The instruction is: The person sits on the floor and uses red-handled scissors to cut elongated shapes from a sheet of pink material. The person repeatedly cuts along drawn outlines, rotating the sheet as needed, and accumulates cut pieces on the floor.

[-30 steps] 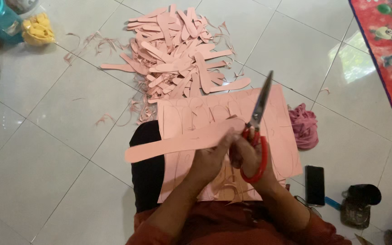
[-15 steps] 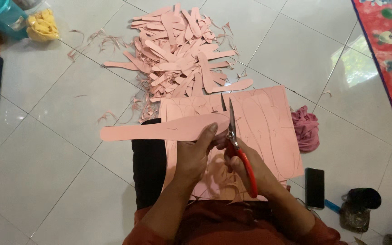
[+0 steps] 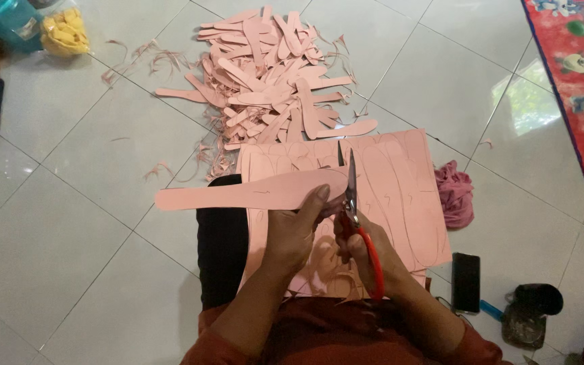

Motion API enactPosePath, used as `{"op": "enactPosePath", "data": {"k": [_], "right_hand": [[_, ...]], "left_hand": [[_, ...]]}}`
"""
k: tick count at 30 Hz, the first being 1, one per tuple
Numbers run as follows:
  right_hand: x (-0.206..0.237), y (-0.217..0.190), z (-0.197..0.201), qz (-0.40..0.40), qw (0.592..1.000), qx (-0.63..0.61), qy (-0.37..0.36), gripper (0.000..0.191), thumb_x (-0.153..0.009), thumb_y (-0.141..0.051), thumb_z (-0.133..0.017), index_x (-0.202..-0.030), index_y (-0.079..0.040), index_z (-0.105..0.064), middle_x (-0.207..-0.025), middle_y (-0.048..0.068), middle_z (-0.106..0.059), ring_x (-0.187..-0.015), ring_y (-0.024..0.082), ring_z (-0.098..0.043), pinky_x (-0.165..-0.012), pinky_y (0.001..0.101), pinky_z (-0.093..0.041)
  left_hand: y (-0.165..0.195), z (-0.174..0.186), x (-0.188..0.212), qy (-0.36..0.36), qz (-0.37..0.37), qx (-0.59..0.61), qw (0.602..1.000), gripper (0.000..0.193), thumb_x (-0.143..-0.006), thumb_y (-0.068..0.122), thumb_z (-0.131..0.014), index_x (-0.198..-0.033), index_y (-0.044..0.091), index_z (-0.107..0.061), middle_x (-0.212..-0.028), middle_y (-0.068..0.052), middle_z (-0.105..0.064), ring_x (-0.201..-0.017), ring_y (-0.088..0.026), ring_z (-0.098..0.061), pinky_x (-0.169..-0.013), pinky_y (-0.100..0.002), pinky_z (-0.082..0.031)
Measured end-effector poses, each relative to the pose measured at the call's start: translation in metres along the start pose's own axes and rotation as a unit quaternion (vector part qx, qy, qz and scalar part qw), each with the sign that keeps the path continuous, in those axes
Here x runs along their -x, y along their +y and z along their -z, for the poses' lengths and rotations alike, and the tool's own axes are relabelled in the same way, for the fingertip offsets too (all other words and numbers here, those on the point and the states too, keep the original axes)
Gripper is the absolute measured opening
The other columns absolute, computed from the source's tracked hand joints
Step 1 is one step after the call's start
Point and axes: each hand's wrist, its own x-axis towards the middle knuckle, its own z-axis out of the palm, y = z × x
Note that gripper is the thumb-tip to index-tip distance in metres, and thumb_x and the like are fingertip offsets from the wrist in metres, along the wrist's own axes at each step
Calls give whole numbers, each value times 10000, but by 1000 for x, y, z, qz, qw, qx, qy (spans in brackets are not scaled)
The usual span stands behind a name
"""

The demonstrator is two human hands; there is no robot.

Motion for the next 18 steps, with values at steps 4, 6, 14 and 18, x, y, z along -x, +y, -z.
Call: {"op": "enactPosePath", "data": {"k": [4,6,14,18], "right_hand": [[3,0,6,-5,1000,-12,4,815,-839,-851,-457,-971,-51,-541,-742,6,-492,-622,112,-527,-529,294,-483],[3,-2,12,-33,999,5,-1,785,-827,-823,-500,-945,-48,-546,-714,-1,-492,-593,102,-512,-502,290,-474],[2,-10,10,-51,998,31,3,736,-842,-745,-534,-1066,-46,-590,-677,8,-542,-582,117,-536,-521,295,-465],[3,-14,9,40,999,16,-18,756,-922,-712,-514,-1223,-22,-587,-842,29,-569,-742,126,-571,-649,296,-499]], "left_hand": [[4,7,-3,-6,0,11,1000,313,-969,123,-688,-1170,-113,-648,-1061,-210,-738,-953,-263,-757,-855,-387,-648],[10,12,-8,2,17,-17,1000,329,-956,130,-696,-1164,-122,-660,-1046,-212,-746,-929,-262,-764,-844,-383,-655],[17,-9,-1,44,-88,-3,995,572,-922,36,-722,-1425,-20,-457,-1099,-140,-681,-998,-171,-710,-860,-303,-617],[15,-17,0,49,-91,22,994,577,-910,31,-714,-1414,-10,-436,-1043,-111,-696,-944,-150,-721,-844,-293,-643]]}}
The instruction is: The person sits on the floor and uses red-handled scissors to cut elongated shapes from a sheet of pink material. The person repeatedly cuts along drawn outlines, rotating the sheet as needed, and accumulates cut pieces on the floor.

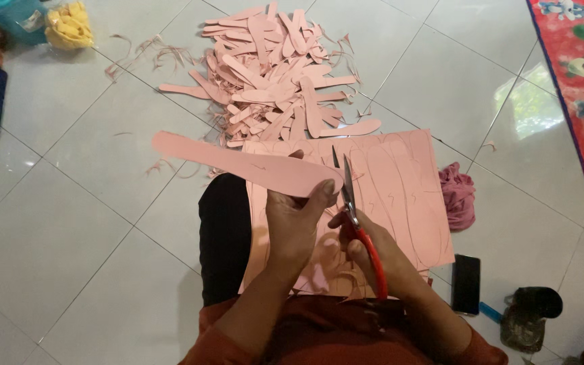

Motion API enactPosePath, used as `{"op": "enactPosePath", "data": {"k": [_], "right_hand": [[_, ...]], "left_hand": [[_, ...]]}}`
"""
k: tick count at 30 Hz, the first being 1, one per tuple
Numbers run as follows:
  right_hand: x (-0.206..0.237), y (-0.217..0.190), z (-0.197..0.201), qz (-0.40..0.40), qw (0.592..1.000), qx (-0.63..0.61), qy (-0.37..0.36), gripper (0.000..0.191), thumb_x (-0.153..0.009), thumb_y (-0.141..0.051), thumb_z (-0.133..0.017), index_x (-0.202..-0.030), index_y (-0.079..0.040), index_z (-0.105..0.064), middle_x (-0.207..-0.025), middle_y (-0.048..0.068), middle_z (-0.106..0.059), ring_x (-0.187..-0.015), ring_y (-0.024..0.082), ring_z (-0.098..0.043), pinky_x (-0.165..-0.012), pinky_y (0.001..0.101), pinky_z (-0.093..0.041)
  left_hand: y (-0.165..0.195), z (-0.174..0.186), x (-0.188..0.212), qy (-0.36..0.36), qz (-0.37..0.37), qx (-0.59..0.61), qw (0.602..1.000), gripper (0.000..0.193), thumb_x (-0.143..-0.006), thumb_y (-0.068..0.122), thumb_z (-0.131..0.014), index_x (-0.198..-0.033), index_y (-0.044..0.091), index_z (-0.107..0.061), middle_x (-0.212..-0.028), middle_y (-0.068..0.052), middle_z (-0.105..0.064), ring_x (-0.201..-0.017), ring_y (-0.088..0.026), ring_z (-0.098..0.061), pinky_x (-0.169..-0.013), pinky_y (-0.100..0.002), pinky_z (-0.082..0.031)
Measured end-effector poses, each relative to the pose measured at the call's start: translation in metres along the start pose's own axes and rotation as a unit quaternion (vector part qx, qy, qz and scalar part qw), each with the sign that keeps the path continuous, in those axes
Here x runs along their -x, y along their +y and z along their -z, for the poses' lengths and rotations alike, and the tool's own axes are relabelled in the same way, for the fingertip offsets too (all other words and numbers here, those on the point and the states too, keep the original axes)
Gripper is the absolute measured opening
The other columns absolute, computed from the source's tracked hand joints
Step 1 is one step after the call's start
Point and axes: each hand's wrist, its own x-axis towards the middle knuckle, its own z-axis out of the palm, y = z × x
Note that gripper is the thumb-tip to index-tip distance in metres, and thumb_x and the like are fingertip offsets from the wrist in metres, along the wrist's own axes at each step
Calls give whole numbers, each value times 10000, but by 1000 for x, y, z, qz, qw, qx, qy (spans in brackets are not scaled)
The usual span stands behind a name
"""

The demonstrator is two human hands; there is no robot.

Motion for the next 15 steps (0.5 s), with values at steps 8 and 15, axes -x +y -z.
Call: {"op": "enactPosePath", "data": {"k": [8,15], "right_hand": [[0,-2,0,-27,999,39,12,847,-871,-802,-449,-1194,-30,-575,-833,30,-586,-733,148,-577,-634,315,-494],[1,2,-3,-51,998,16,26,864,-825,-874,-393,-1033,-48,-541,-753,42,-520,-641,138,-526,-560,312,-495]], "left_hand": [[0,5,6,-19,-23,-82,996,386,-955,50,-756,-1261,-72,-555,-965,-92,-727,-859,-129,-696,-762,-263,-592],[5,2,6,-29,-12,-61,998,405,-920,59,-749,-1254,-27,-535,-992,-90,-719,-888,-130,-713,-784,-284,-630]]}}
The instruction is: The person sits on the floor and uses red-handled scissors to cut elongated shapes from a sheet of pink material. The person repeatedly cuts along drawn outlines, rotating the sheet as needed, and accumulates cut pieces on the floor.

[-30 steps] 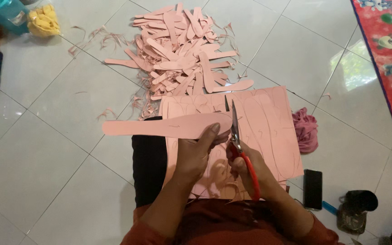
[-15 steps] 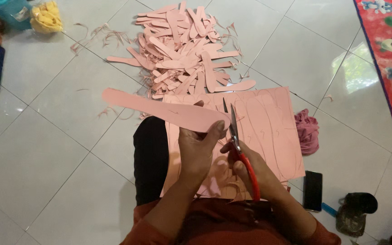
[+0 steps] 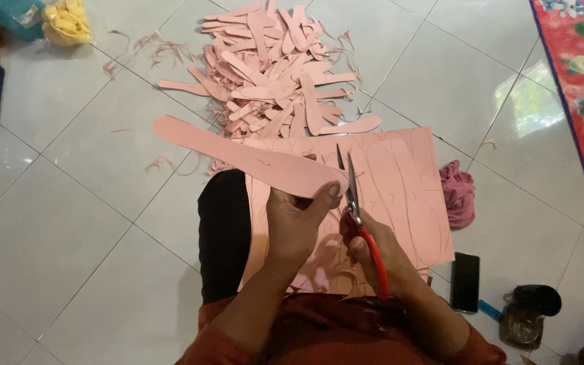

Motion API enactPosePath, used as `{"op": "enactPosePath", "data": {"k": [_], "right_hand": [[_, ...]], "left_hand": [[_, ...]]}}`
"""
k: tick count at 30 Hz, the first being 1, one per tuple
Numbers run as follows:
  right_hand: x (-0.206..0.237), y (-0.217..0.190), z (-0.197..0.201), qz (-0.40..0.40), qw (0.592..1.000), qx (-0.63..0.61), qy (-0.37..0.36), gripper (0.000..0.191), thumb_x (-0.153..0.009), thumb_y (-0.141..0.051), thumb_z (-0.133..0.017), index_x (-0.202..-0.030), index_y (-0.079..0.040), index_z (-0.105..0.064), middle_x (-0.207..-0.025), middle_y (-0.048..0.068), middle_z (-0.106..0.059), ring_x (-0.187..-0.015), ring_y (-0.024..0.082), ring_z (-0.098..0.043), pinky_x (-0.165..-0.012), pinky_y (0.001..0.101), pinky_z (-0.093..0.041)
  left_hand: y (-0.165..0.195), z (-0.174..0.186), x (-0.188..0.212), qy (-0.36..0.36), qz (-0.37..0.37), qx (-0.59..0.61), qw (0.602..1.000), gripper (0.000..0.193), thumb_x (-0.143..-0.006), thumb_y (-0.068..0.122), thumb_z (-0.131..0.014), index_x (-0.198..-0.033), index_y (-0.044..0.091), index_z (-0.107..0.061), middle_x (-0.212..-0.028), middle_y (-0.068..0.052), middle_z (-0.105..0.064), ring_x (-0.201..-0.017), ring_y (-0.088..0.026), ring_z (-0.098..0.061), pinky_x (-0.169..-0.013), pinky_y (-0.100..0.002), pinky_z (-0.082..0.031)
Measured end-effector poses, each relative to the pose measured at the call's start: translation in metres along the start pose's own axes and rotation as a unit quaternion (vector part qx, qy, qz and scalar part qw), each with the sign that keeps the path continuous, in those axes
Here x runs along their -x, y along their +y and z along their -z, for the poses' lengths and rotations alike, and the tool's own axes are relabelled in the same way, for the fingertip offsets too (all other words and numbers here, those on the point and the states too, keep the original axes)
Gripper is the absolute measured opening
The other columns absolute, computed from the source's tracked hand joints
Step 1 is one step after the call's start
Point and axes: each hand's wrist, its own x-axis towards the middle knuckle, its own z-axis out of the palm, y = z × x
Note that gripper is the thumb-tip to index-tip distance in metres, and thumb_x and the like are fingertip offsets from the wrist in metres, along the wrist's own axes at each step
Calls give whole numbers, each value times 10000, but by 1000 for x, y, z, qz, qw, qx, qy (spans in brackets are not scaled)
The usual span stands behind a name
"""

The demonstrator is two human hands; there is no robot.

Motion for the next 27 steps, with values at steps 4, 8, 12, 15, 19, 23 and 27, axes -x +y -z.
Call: {"op": "enactPosePath", "data": {"k": [4,8,12,15,19,23,27], "right_hand": [[-2,1,4,7,1000,21,-7,866,-823,-889,-396,-960,-45,-536,-717,7,-513,-597,108,-526,-510,292,-473],[3,0,10,-8,999,30,-16,849,-802,-886,-443,-957,-59,-554,-670,-3,-499,-569,104,-482,-490,292,-431],[4,2,12,-31,999,7,-28,821,-795,-868,-486,-921,-60,-563,-674,-5,-487,-565,91,-459,-472,288,-407],[4,4,13,-33,999,31,-24,799,-782,-865,-471,-904,-82,-567,-656,-22,-510,-541,75,-501,-451,275,-442],[5,2,14,-52,998,33,-25,783,-817,-832,-495,-880,-54,-550,-644,-10,-476,-537,100,-467,-456,292,-424],[1,-5,12,-48,997,51,-20,793,-808,-832,-466,-938,-60,-596,-637,9,-529,-539,121,-536,-484,307,-477],[1,-12,9,2,999,46,-14,861,-826,-862,-388,-1116,-83,-615,-775,17,-620,-677,120,-615,-595,299,-528]], "left_hand": [[8,6,-7,-17,38,-42,998,389,-906,63,-749,-1222,-33,-544,-992,-106,-738,-896,-143,-736,-792,-293,-645],[13,17,-11,-33,65,-72,995,348,-902,65,-768,-1163,-56,-571,-977,-125,-748,-889,-157,-736,-791,-292,-637],[14,26,-13,-78,55,-92,991,284,-954,75,-767,-1130,-64,-591,-957,-133,-741,-876,-154,-716,-785,-286,-618],[14,29,-17,-78,60,-98,990,319,-920,96,-757,-1136,-21,-554,-955,-106,-750,-862,-138,-735,-766,-285,-641],[12,22,-16,-55,16,-54,997,360,-936,105,-747,-1190,-7,-519,-965,-105,-727,-867,-133,-714,-769,-276,-618],[16,17,-15,-39,25,-100,994,362,-934,100,-738,-1200,3,-513,-988,-80,-709,-892,-107,-695,-782,-255,-602],[21,12,-11,-70,23,-160,984,356,-951,112,-727,-1220,21,-512,-997,-56,-691,-881,-89,-665,-761,-244,-576]]}}
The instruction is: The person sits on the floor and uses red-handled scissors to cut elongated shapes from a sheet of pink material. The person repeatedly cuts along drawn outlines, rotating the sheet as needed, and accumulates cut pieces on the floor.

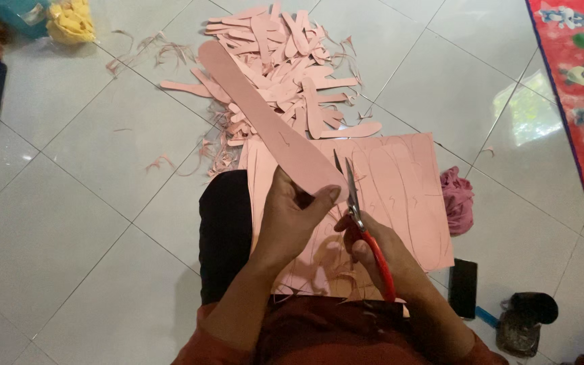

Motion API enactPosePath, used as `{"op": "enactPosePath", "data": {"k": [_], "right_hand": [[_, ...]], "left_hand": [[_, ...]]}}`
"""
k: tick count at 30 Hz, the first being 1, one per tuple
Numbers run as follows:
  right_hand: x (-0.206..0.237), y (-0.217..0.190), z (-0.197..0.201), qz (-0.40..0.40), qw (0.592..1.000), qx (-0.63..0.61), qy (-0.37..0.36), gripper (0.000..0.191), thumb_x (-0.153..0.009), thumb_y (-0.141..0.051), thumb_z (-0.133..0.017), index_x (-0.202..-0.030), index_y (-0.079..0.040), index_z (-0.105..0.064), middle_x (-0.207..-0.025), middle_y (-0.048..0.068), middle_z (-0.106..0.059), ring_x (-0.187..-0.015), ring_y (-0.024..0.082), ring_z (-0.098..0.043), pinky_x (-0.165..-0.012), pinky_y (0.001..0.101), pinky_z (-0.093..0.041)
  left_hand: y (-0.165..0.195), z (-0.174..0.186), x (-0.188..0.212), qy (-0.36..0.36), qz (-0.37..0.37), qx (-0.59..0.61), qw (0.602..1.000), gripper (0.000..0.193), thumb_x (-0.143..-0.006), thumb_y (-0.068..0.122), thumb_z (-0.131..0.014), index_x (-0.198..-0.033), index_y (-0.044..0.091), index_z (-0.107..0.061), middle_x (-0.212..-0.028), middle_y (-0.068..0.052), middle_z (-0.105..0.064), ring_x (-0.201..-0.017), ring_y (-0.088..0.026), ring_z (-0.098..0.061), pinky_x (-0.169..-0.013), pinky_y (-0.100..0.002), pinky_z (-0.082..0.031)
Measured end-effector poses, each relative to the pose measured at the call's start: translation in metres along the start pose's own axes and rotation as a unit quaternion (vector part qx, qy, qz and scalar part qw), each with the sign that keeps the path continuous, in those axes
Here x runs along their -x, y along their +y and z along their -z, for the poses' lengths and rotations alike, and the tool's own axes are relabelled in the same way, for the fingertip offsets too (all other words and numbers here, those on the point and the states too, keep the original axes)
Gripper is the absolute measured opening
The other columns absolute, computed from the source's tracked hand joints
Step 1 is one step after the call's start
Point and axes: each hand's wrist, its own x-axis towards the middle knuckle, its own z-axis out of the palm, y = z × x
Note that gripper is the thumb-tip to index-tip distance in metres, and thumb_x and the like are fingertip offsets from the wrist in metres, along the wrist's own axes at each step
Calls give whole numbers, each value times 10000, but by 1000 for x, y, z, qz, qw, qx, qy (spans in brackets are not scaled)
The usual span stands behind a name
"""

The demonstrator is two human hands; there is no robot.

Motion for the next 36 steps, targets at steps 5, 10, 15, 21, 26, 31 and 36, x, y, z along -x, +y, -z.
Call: {"op": "enactPosePath", "data": {"k": [5,10,15,21,26,31,36], "right_hand": [[2,2,-1,6,1000,-19,3,865,-840,-870,-398,-1049,-51,-584,-761,43,-559,-671,143,-559,-595,317,-501],[3,6,1,-78,997,27,8,844,-794,-849,-418,-942,-32,-571,-688,51,-544,-575,149,-537,-506,336,-474],[3,6,0,-57,998,-24,4,843,-772,-862,-484,-1019,-66,-608,-711,24,-550,-589,137,-531,-515,314,-463],[2,10,0,-54,999,-6,3,865,-785,-875,-469,-991,-41,-571,-723,26,-525,-634,131,-510,-540,307,-457],[4,11,-1,-37,999,-15,-6,837,-794,-869,-454,-971,-59,-571,-701,6,-533,-609,123,-531,-525,305,-472],[4,12,1,-16,1000,8,1,769,-853,-820,-447,-930,-63,-561,-649,0,-492,-563,115,-477,-490,307,-421],[4,23,3,-33,999,7,10,640,-907,-701,-508,-886,-64,-568,-623,-6,-499,-546,100,-459,-469,296,-406]], "left_hand": [[2,-4,2,-6,10,33,999,394,-930,115,-737,-1225,21,-493,-992,-57,-683,-865,-94,-656,-745,-254,-566],[3,1,1,-8,19,-6,1000,396,-931,133,-737,-1229,24,-500,-992,-48,-686,-863,-89,-656,-741,-255,-564],[2,4,0,-30,2,12,999,397,-943,124,-746,-1241,9,-510,-1009,-60,-676,-897,-106,-647,-765,-274,-558],[-2,6,1,-44,43,6,998,424,-921,114,-725,-1271,26,-502,-1033,-57,-697,-940,-111,-687,-811,-282,-589],[-5,10,-2,-55,43,7,998,428,-929,114,-729,-1284,15,-511,-1030,-73,-687,-938,-126,-678,-815,-291,-586],[-8,12,-1,-55,77,-2,995,453,-914,136,-731,-1294,26,-509,-1024,-68,-687,-961,-118,-690,-848,-281,-595],[-11,17,-6,-59,87,-42,994,479,-907,165,-737,-1306,25,-514,-1028,-73,-691,-944,-116,-676,-826,-290,-583]]}}
